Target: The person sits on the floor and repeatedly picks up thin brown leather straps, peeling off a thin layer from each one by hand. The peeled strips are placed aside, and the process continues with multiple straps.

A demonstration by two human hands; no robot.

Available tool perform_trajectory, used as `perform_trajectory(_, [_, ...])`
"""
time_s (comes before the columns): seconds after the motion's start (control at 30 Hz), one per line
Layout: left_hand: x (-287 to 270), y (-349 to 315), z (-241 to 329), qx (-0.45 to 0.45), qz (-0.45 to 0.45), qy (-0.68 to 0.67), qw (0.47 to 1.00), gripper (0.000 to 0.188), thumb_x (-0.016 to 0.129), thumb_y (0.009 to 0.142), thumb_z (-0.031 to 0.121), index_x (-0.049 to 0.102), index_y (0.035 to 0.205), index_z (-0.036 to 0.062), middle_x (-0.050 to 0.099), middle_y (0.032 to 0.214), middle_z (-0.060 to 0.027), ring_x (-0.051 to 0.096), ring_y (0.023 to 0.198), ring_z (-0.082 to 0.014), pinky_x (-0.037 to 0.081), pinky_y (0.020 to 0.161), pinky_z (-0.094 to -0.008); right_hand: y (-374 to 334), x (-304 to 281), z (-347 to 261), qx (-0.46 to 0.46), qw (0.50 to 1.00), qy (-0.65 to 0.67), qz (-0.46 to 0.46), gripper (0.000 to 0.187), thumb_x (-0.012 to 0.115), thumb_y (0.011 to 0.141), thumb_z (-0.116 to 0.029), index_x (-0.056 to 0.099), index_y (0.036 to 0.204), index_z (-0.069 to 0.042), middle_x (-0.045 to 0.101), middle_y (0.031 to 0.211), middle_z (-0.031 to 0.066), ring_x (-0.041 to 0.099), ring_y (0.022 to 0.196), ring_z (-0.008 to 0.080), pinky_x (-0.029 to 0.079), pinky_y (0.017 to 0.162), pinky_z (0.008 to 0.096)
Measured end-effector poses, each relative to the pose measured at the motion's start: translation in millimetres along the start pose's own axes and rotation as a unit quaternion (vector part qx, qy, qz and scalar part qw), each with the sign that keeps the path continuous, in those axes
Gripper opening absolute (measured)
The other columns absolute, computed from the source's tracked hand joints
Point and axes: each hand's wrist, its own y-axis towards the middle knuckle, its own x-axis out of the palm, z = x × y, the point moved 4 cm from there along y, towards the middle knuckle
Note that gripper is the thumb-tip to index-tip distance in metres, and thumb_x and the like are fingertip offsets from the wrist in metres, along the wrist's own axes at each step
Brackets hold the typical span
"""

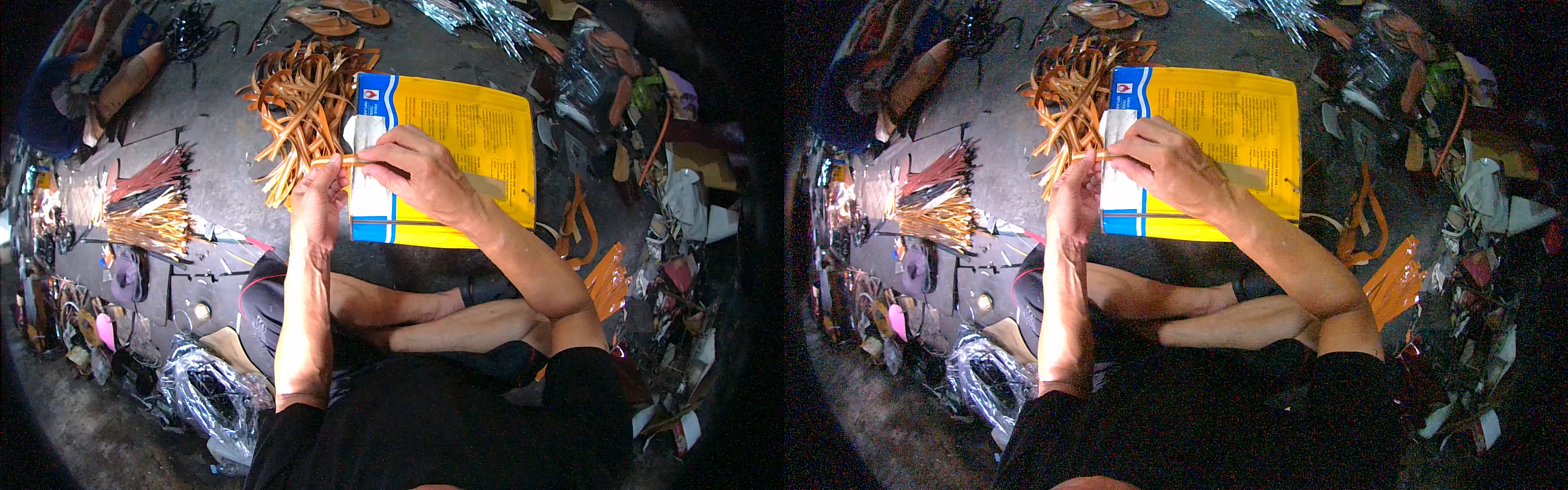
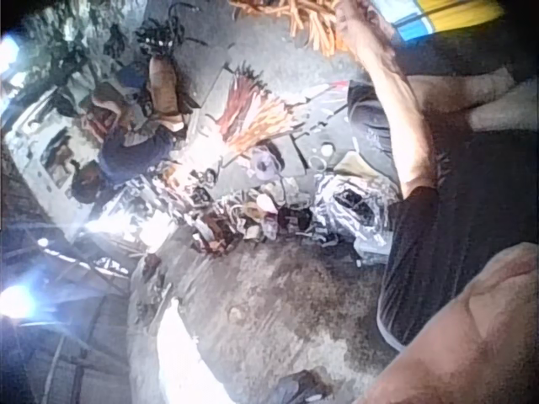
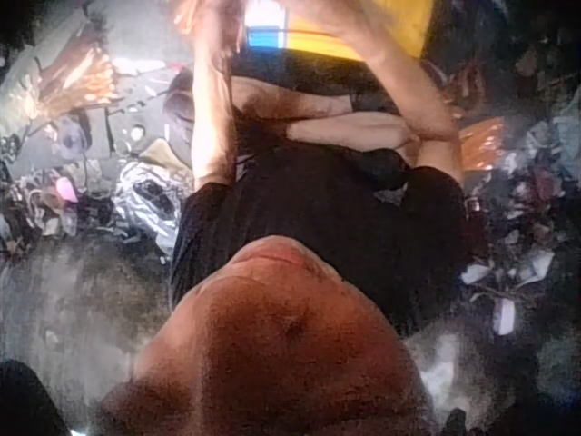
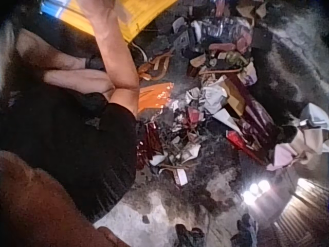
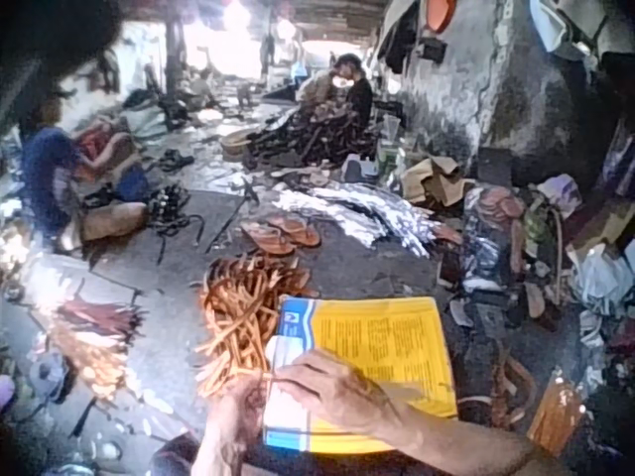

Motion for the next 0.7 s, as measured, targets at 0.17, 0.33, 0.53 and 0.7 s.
perform_trajectory(0.17, [-25.0, 15.7, 0.5, 0.009, 0.025, 0.028, 0.999, 0.010, 0.071, 0.090, 0.019, 0.065, 0.086, 0.0114, 0.064, 0.078, 0.0013, 0.058, 0.071, -0.0071, 0.043, 0.062, -0.0184, -2.7, -0.1, 2.0, 0.003, 1.000, -0.003, -0.001, 0.013, 0.072, 0.081, -0.009, 0.068, 0.092, -0.003, 0.063, 0.088, 0.0090, 0.062, 0.084, 0.0272, 0.051, 0.074, 0.0363])
perform_trajectory(0.33, [-87.1, 50.4, -7.3, -0.004, 0.043, 0.071, 0.997, 0.010, 0.071, 0.089, 0.017, 0.064, 0.084, 0.0110, 0.063, 0.077, 0.0006, 0.057, 0.069, -0.0074, 0.041, 0.061, -0.0191, -0.2, -0.9, 0.5, -0.013, 1.000, -0.005, 0.003, 0.016, 0.074, 0.079, -0.005, 0.070, 0.095, -0.003, 0.064, 0.088, 0.0091, 0.064, 0.082, 0.0260, 0.052, 0.071, 0.0349])
perform_trajectory(0.53, [-27.7, 15.2, 7.5, -0.042, 0.020, -0.220, 0.974, 0.032, 0.056, 0.095, 0.041, 0.058, 0.095, 0.0095, 0.061, 0.083, -0.0020, 0.057, 0.078, -0.0139, 0.043, 0.069, -0.0268, 0.3, -0.1, 2.5, 0.020, 1.000, 0.000, -0.005, 0.010, 0.071, 0.082, -0.009, 0.067, 0.089, -0.003, 0.062, 0.088, 0.0094, 0.061, 0.086, 0.0279, 0.051, 0.076, 0.0370])
perform_trajectory(0.7, [12.2, -6.6, 3.4, 0.059, -0.026, 0.050, 0.997, 0.017, 0.067, 0.093, 0.026, 0.065, 0.089, 0.0098, 0.064, 0.079, 0.0017, 0.052, 0.067, -0.0041, 0.036, 0.059, -0.0187, 2.1, 2.3, 0.4, 0.002, 1.000, 0.005, -0.003, 0.011, 0.071, 0.081, -0.010, 0.067, 0.089, -0.003, 0.062, 0.088, 0.0096, 0.061, 0.086, 0.0286, 0.051, 0.076, 0.0374])
